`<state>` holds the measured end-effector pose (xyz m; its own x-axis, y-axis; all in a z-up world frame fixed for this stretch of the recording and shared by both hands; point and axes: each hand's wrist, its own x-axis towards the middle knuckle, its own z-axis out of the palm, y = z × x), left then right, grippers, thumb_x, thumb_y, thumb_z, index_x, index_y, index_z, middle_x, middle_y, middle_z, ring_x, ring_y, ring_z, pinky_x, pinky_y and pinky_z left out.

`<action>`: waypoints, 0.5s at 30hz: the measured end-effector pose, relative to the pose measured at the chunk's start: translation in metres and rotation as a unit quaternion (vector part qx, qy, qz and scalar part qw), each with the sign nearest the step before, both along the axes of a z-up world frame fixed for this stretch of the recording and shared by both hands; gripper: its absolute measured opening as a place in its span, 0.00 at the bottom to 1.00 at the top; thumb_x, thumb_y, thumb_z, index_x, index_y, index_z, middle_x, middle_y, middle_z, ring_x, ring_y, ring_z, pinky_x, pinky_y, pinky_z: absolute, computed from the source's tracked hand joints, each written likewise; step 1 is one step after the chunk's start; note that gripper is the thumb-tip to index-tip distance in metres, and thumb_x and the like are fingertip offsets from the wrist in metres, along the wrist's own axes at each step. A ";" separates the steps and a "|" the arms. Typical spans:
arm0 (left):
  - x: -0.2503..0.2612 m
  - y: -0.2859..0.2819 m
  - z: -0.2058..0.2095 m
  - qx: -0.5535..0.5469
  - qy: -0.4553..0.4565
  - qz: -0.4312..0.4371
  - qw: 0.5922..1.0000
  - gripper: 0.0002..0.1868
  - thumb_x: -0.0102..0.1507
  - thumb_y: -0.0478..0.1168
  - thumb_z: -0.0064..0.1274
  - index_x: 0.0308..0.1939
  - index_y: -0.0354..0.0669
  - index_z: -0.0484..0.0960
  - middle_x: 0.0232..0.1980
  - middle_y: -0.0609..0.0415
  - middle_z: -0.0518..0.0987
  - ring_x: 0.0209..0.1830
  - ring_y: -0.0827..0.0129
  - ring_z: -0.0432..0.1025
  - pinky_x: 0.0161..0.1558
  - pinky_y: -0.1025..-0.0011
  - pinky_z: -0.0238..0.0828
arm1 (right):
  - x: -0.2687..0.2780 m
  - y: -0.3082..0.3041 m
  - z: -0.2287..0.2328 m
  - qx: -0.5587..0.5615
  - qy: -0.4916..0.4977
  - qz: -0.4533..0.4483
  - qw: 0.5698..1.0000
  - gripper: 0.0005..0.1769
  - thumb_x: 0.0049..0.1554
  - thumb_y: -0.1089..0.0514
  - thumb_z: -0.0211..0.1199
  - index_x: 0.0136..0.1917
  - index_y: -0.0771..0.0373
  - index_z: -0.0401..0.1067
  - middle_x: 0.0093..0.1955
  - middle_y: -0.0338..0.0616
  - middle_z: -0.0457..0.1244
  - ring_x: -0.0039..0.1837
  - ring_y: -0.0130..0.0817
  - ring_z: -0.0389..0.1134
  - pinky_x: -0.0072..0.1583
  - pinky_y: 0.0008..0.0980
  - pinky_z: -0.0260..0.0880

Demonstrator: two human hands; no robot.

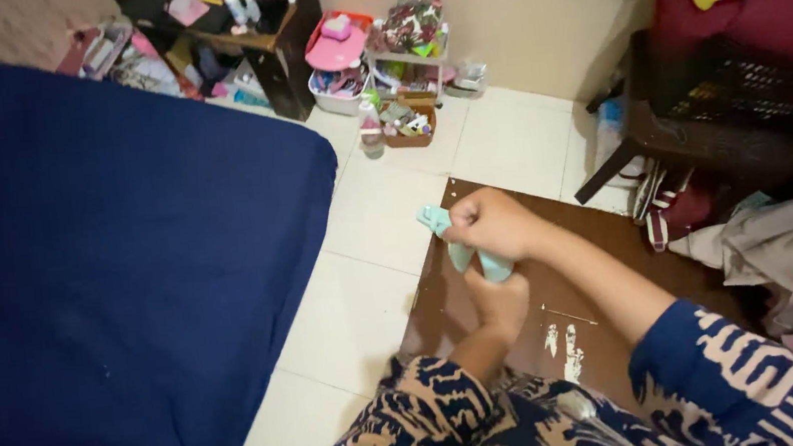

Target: Vacuuming the floor in a room using a handheld vacuum cleaner.

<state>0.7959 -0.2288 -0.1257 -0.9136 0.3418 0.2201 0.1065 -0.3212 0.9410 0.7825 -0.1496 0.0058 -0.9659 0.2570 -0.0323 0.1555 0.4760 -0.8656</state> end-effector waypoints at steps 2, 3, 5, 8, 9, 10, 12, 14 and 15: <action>-0.005 -0.007 -0.008 -0.010 0.015 0.000 1.000 0.24 0.53 0.31 0.59 0.54 0.32 0.74 0.47 0.52 0.80 0.46 0.68 0.76 0.48 0.68 0.72 | -0.004 -0.008 -0.010 0.004 0.022 -0.004 1.000 0.22 0.52 0.55 0.67 0.25 0.62 0.60 0.24 0.34 0.53 0.30 0.23 0.53 0.35 0.32 0.59; -0.008 -0.012 -0.013 -0.019 0.026 0.005 0.999 0.20 0.55 0.31 0.60 0.51 0.31 0.77 0.45 0.51 0.81 0.44 0.67 0.76 0.47 0.67 0.72 | -0.007 -0.013 -0.016 0.010 0.040 -0.004 0.999 0.22 0.51 0.56 0.67 0.24 0.62 0.59 0.23 0.35 0.53 0.30 0.24 0.53 0.36 0.32 0.60; -0.018 -0.017 -0.031 -0.005 0.014 -0.004 1.000 0.19 0.55 0.30 0.58 0.50 0.31 0.77 0.45 0.50 0.81 0.44 0.67 0.76 0.46 0.67 0.72 | -0.014 -0.024 -0.020 -0.005 0.032 -0.029 0.999 0.22 0.51 0.55 0.68 0.24 0.63 0.60 0.23 0.36 0.53 0.30 0.24 0.53 0.35 0.32 0.59; -0.035 -0.029 -0.028 0.002 0.011 -0.027 1.000 0.17 0.55 0.30 0.57 0.48 0.30 0.78 0.45 0.51 0.81 0.43 0.68 0.76 0.46 0.68 0.72 | -0.023 -0.041 -0.014 -0.021 0.023 -0.074 0.997 0.22 0.52 0.52 0.68 0.25 0.63 0.62 0.24 0.37 0.57 0.31 0.26 0.57 0.37 0.33 0.61; -0.043 -0.033 -0.021 -0.006 0.021 -0.044 0.999 0.17 0.55 0.30 0.59 0.47 0.30 0.78 0.45 0.51 0.81 0.43 0.68 0.76 0.47 0.68 0.73 | -0.027 -0.046 -0.009 -0.025 0.024 -0.096 0.995 0.21 0.52 0.50 0.67 0.25 0.63 0.64 0.24 0.38 0.60 0.31 0.28 0.61 0.39 0.34 0.65; -0.050 -0.034 -0.017 -0.005 0.022 -0.048 0.999 0.17 0.55 0.30 0.59 0.47 0.30 0.78 0.45 0.51 0.81 0.43 0.68 0.76 0.47 0.68 0.73 | -0.031 -0.048 -0.011 -0.025 0.025 -0.100 0.994 0.21 0.52 0.50 0.67 0.25 0.63 0.64 0.24 0.38 0.60 0.31 0.28 0.61 0.39 0.34 0.65; -0.070 -0.037 -0.006 -0.056 -0.066 -0.092 0.992 0.19 0.55 0.34 0.59 0.49 0.33 0.78 0.41 0.51 0.81 0.39 0.67 0.75 0.39 0.65 0.72 | -0.044 -0.052 -0.015 0.078 0.086 -0.187 0.975 0.15 0.48 0.46 0.69 0.32 0.58 0.75 0.36 0.44 0.69 0.41 0.37 0.70 0.49 0.37 0.70; -0.097 -0.039 -0.011 -0.072 -0.007 -0.107 0.992 0.18 0.57 0.35 0.58 0.50 0.34 0.77 0.44 0.51 0.82 0.42 0.67 0.76 0.43 0.66 0.73 | -0.058 -0.056 -0.027 0.156 0.097 -0.241 0.953 0.17 0.48 0.44 0.71 0.37 0.59 0.77 0.41 0.52 0.69 0.47 0.47 0.70 0.53 0.42 0.69; -0.111 -0.040 -0.013 -0.086 0.048 -0.117 0.988 0.18 0.59 0.36 0.57 0.51 0.34 0.77 0.47 0.51 0.82 0.45 0.68 0.77 0.47 0.67 0.73 | -0.065 -0.058 -0.032 0.233 0.105 -0.286 0.924 0.20 0.49 0.42 0.73 0.42 0.60 0.78 0.47 0.61 0.68 0.53 0.57 0.69 0.58 0.47 0.68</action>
